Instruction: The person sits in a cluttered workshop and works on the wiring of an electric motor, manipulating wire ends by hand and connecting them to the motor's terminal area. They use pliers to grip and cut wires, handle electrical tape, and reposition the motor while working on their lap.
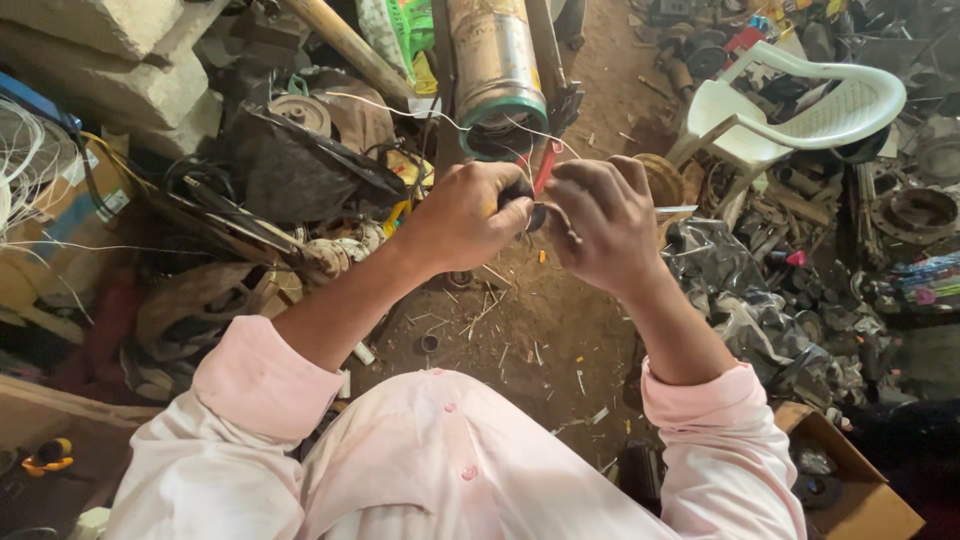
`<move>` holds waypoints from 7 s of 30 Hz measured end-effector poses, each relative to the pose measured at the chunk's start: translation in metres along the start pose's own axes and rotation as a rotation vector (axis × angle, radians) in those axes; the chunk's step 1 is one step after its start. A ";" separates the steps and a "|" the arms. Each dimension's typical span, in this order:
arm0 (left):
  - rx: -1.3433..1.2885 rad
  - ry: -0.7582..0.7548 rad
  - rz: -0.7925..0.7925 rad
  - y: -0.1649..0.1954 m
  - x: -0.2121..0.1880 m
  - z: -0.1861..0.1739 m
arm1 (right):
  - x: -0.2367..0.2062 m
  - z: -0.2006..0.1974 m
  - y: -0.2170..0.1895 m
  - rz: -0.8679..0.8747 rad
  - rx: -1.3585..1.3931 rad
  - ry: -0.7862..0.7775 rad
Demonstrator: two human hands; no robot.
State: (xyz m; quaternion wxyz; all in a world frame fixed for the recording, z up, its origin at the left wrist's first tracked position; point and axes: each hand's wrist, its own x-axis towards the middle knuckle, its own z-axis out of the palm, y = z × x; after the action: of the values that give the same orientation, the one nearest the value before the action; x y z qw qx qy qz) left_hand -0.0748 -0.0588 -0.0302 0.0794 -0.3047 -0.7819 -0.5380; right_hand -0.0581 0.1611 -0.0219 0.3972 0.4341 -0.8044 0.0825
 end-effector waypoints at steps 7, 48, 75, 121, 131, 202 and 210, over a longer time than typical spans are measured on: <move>0.092 0.093 0.014 0.001 0.003 0.006 | -0.015 0.019 -0.001 -0.253 -0.350 0.237; 0.041 0.208 0.066 -0.001 -0.005 0.005 | 0.014 -0.017 -0.023 0.086 0.052 0.093; -0.083 0.042 -0.075 -0.005 0.004 0.004 | -0.006 0.012 -0.016 -0.175 -0.234 0.217; 0.089 0.245 -0.085 0.009 -0.001 0.017 | -0.011 -0.005 -0.035 0.001 -0.112 0.155; 0.406 0.303 0.409 -0.013 -0.011 0.022 | 0.042 0.000 0.013 0.428 0.279 -0.156; 0.347 0.232 0.286 0.008 -0.020 0.023 | 0.023 -0.010 0.004 0.574 0.401 -0.083; 0.534 0.297 0.258 -0.001 -0.018 0.034 | 0.009 0.006 0.010 0.585 0.385 0.100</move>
State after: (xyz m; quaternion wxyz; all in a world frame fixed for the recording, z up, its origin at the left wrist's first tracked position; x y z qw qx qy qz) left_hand -0.0535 -0.0361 -0.0528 0.3369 -0.2878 -0.8304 -0.3379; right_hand -0.0718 0.1584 -0.0179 0.3066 0.2475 -0.8439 0.3640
